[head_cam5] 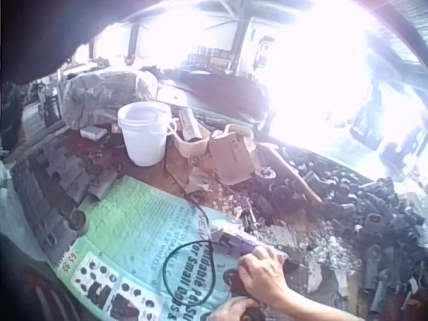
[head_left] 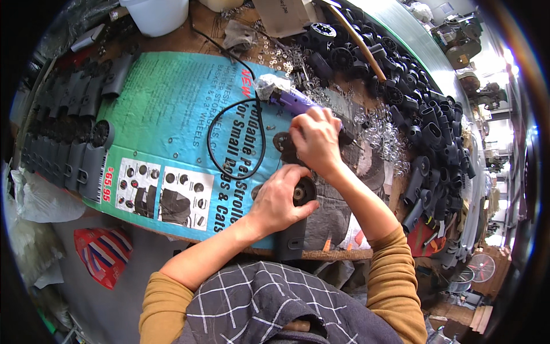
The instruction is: The person assembles small black plastic components on a cluttered workbench. They insert a spring into a cylindrical housing, use a rotary tool to smooth or shape the part, and repeatedly check fitment by hand. The process is repeated for multiple similar parts.
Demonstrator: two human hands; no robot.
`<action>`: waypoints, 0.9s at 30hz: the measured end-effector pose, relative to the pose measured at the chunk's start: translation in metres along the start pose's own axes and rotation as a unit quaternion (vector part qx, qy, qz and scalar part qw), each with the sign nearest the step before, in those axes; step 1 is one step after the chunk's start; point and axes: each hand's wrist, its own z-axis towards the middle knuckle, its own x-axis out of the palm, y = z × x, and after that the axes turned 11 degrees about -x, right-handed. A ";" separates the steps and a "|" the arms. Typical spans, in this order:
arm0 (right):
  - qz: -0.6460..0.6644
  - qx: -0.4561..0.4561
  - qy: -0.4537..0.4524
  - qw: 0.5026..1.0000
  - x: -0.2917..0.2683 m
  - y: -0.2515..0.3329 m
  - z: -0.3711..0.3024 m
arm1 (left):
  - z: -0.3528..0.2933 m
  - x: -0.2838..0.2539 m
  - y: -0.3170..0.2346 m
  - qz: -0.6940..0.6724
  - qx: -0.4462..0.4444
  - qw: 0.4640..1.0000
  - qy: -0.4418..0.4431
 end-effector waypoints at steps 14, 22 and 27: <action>0.161 0.100 0.055 0.980 -0.055 0.051 -0.082 | -0.002 0.005 0.006 -0.005 -0.013 1.000 -0.024; -0.057 0.022 -0.018 0.998 -0.032 -0.001 -0.046 | -0.004 0.003 0.006 0.001 -0.020 1.000 0.003; -0.078 0.011 0.043 0.996 -0.014 -0.013 -0.036 | -0.003 0.004 0.009 -0.019 0.030 0.999 -0.018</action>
